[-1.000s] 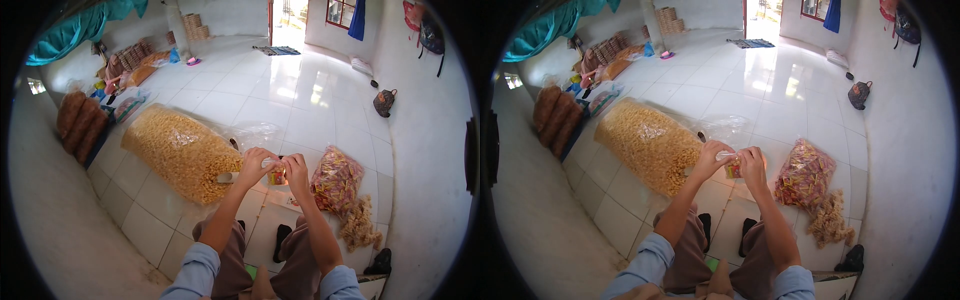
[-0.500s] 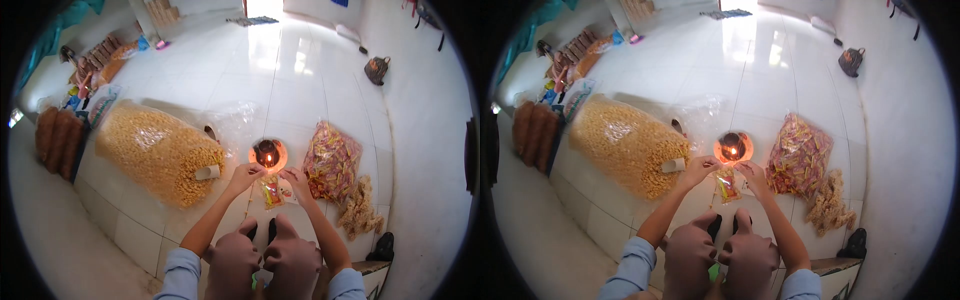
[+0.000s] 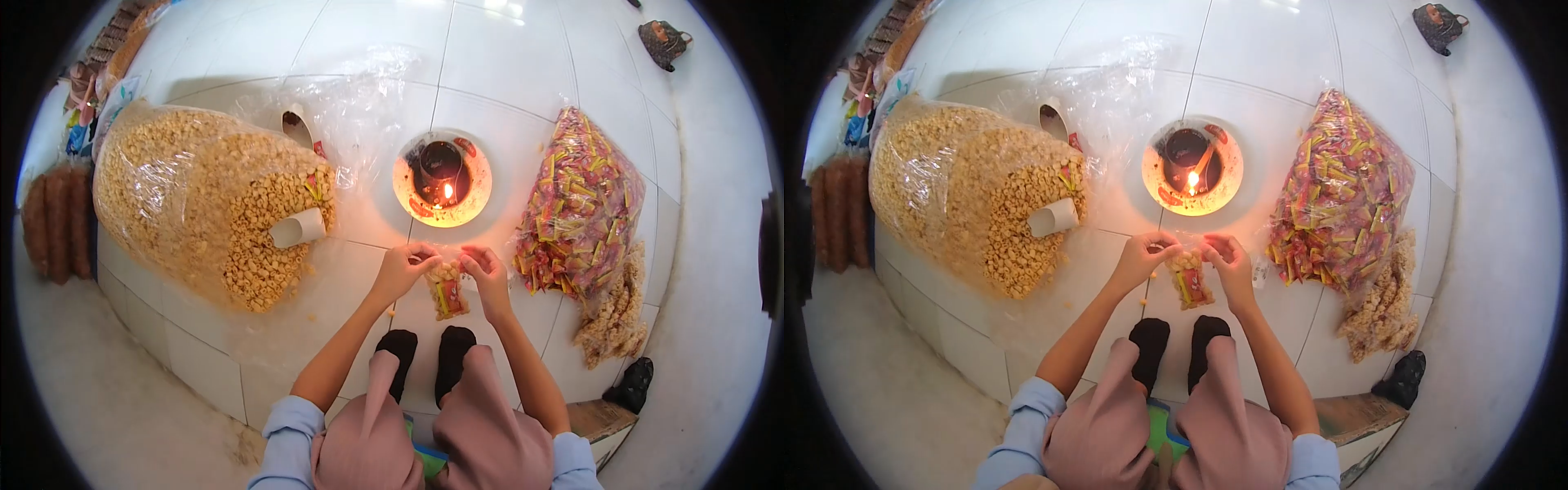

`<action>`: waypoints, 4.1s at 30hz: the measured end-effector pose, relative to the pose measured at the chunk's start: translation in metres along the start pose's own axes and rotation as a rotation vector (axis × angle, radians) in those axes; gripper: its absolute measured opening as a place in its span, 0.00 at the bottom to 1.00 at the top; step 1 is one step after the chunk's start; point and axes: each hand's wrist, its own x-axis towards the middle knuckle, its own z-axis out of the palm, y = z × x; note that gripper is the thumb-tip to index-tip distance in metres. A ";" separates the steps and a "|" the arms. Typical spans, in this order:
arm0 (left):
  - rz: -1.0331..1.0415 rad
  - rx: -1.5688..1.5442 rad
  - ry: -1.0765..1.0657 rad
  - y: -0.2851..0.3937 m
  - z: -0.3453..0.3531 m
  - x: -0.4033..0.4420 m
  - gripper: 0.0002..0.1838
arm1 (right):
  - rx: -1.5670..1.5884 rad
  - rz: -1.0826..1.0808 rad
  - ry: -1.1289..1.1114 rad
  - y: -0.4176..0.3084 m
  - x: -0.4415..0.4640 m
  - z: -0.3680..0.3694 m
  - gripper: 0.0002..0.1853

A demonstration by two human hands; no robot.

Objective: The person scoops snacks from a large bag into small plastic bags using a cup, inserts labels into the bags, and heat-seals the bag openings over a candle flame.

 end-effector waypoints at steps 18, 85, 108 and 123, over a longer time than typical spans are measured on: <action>-0.013 -0.009 0.091 -0.014 0.000 0.018 0.09 | 0.064 0.058 0.059 0.016 0.030 0.011 0.08; -0.178 -0.295 0.409 -0.022 0.015 0.077 0.10 | -0.333 -0.053 0.200 -0.009 0.119 -0.007 0.07; -0.132 -0.402 0.529 -0.022 0.012 0.078 0.10 | -0.283 -0.051 0.222 -0.010 0.117 0.002 0.08; 0.393 0.254 0.371 0.036 0.010 -0.009 0.05 | -1.003 -0.795 0.067 -0.058 0.004 0.014 0.07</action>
